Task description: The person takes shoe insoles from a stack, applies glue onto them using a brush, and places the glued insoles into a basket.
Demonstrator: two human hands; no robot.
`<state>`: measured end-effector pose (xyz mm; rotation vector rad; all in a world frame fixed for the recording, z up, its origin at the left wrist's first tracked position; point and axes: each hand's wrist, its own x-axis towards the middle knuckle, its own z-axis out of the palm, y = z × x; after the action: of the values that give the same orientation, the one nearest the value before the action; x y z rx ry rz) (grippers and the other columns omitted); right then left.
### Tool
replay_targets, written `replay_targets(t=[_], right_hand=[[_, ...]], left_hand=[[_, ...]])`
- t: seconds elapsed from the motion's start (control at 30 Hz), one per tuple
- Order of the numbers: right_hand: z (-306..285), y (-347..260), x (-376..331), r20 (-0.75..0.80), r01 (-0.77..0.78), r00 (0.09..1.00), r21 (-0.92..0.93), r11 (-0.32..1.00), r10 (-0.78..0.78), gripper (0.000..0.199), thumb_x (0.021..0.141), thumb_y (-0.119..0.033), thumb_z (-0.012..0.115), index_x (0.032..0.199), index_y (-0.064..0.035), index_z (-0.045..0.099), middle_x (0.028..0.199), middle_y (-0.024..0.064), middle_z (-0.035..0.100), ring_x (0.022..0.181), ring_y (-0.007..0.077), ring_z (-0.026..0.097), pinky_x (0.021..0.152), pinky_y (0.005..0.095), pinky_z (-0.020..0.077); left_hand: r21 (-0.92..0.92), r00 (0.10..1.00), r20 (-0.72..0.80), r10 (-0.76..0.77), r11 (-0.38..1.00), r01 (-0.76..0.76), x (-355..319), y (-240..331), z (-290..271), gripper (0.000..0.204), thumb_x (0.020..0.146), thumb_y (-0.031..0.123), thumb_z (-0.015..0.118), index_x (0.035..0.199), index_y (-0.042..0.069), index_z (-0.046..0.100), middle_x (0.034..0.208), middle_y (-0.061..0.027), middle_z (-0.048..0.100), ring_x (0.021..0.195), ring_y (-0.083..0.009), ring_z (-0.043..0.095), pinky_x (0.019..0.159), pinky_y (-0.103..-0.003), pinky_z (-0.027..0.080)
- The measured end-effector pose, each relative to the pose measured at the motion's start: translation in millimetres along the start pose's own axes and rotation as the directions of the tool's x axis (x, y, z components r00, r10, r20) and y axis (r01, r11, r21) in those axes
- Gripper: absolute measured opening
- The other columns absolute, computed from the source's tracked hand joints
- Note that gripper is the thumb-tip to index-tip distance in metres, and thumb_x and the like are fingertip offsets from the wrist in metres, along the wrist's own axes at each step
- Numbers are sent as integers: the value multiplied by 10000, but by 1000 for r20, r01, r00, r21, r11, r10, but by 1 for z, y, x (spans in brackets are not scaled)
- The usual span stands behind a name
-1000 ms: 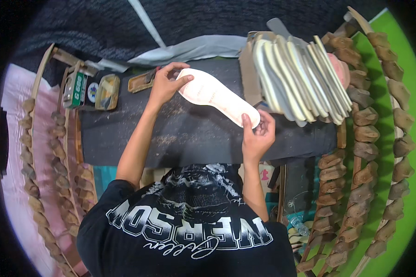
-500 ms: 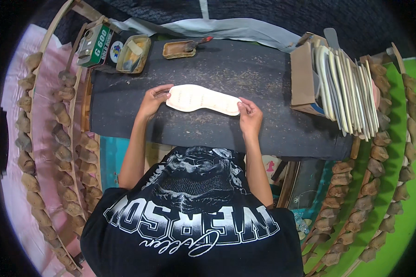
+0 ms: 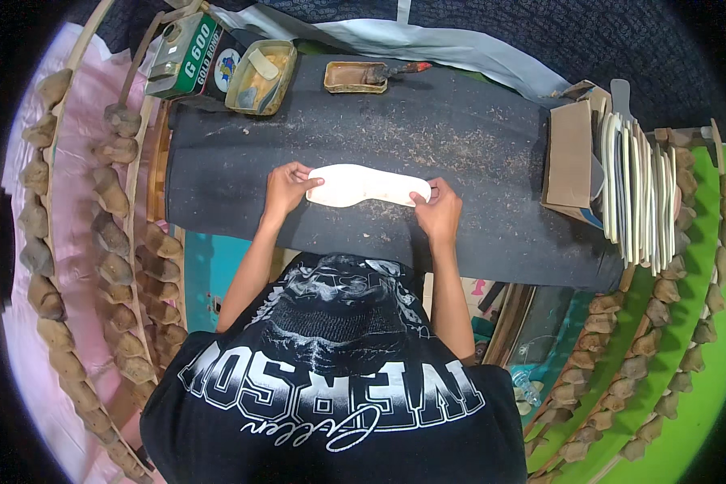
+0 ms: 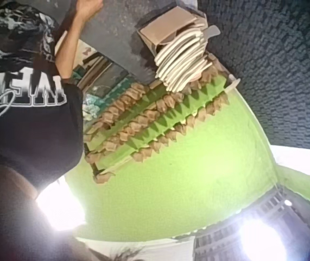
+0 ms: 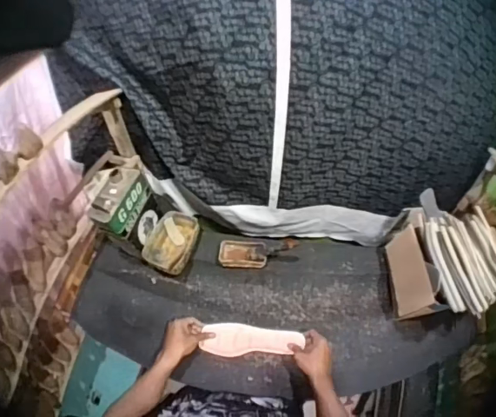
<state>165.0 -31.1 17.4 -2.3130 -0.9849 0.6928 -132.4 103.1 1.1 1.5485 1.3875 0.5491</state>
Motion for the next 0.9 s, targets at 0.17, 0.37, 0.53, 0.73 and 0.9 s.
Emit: replay_targets(t=[0.17,0.37,0.53,0.73,0.9], right_hand=[[-1,6,10,23,11,1000,104,995,-13,316,756,-169,929,970,-2,766,880,181,803,816,287,795,753,393,590],[-1,8,11,-192,336,919,-79,939,-345,450,659,-258,1011,882,27,744,894,152,737,803,344,726,721,449,562],[-14,-27,15,-17,48,998,-191,980,-52,521,614,-324,1029,816,15,689,952,163,693,867,365,698,772,476,546],[-18,-40,41,125,111,989,-271,956,-80,653,655,-343,1005,1112,-13,676,1054,174,734,897,350,725,777,450,563],[6,-75,109,29,93,993,412,906,-115,661,765,-362,968,1249,-19,676,1060,114,709,864,171,690,736,332,560]], left_hand=[[32,1000,16,-17,999,16,6,2,-2,281,783,152,944,917,-42,791,786,-110,779,709,-115,719,644,-273,555],[89,998,-21,63,994,-61,9,10,-2,259,802,135,912,943,-49,797,769,-140,758,646,-190,725,625,-325,554],[204,998,28,56,977,-61,17,18,-9,209,841,134,877,961,-22,804,918,-141,744,827,-232,736,757,-334,567],[391,953,44,299,873,-292,37,27,-12,292,785,48,888,1064,47,802,1312,-145,599,1053,-286,691,855,-378,567],[37,960,-72,271,962,-269,92,47,-1,700,780,75,914,1419,107,633,1445,-119,578,1200,-275,666,980,-391,583]])
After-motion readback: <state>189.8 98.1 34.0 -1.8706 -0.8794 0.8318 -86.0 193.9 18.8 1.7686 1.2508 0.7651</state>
